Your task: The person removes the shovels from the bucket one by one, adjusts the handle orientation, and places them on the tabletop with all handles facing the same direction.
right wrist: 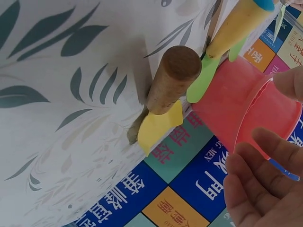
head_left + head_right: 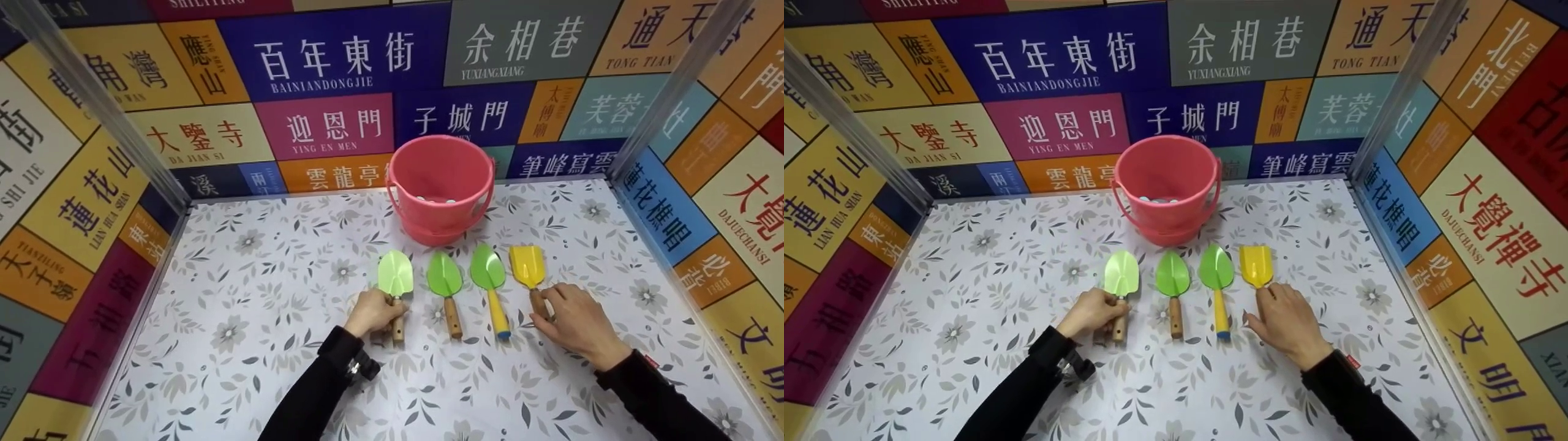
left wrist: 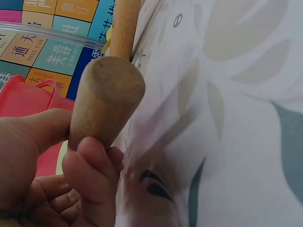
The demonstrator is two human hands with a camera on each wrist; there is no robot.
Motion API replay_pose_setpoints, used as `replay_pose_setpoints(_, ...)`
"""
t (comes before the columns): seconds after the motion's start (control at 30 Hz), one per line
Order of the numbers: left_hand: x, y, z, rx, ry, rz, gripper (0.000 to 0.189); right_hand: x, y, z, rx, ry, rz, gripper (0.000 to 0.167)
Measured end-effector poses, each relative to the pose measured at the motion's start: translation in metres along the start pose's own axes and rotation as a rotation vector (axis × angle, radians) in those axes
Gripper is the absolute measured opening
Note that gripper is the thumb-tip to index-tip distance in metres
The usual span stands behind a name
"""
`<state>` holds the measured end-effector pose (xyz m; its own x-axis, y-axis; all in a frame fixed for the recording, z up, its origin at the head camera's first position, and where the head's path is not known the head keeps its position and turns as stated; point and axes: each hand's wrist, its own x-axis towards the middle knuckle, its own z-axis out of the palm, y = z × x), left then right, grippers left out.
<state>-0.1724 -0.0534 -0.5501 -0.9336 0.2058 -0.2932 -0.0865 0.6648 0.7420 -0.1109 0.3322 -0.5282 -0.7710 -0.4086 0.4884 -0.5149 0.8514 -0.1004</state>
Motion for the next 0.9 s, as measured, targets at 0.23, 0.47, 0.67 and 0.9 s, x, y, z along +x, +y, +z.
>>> replay_pose_setpoints(0.23, 0.0082, 0.0020, 0.0019, 0.011, 0.009, -0.035, 0.033, 0.0005, -0.0011, -0.0017, 0.014, -0.029, 0.031, 0.029)
replay_pose_setpoints(0.47, 0.0083, 0.0082, 0.0038, -0.016, 0.023, -0.035, 0.031, 0.0011, -0.0013, -0.0036, 0.016, -0.035, 0.040, 0.027)
replay_pose_setpoints(0.67, 0.0082, 0.0075, 0.0047, -0.009, 0.024, -0.001, 0.028, 0.0016, -0.0006, -0.0041, 0.024, -0.032, 0.036, 0.028)
replay_pose_setpoints(0.9, 0.0099, 0.0065, 0.0066, 0.020, 0.026, 0.010, 0.028, 0.0025, -0.0005, -0.0047, 0.028, -0.033, 0.032, 0.030)
